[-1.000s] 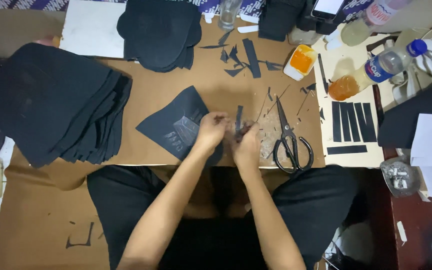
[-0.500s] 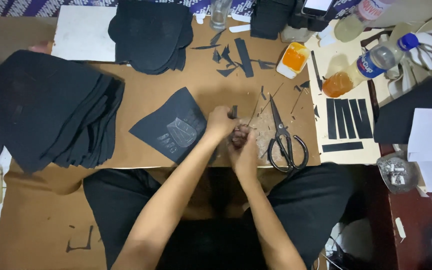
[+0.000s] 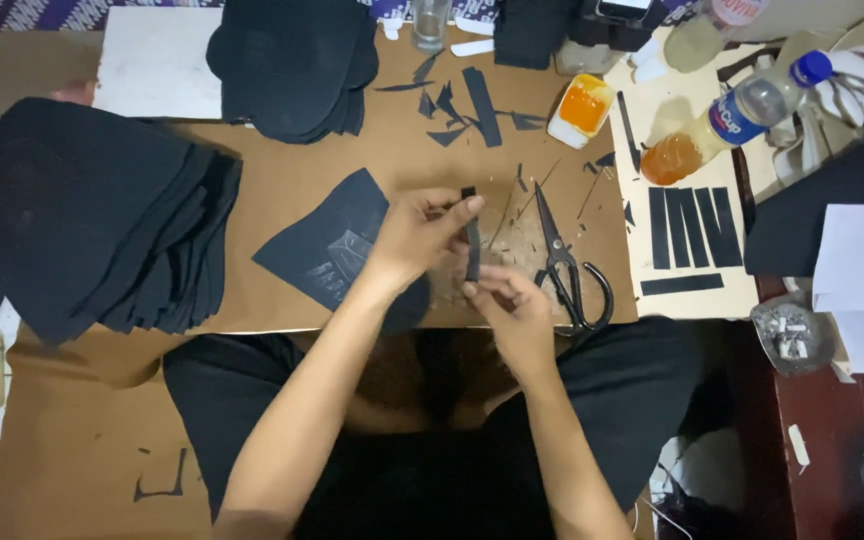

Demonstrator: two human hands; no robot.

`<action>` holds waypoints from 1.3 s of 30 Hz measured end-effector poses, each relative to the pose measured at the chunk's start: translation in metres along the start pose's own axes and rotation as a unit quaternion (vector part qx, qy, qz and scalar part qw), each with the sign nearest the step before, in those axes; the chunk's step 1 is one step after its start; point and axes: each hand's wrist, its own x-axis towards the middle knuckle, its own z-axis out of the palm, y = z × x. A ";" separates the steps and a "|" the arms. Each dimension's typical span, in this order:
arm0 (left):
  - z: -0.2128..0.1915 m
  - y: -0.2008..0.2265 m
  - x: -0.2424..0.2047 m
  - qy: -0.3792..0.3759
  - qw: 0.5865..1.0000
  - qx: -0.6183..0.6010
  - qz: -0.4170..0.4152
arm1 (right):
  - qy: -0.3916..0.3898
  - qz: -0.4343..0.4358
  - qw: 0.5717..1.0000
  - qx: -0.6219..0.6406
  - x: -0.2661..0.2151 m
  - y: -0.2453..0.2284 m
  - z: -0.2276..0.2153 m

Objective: Cutting thin strips of black leather and arranging them on a larger leather component.

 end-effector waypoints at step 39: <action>0.022 0.046 -0.092 -0.009 0.999 -0.018 -0.049 | 0.066 0.009 0.996 0.051 -0.037 -0.004 -0.013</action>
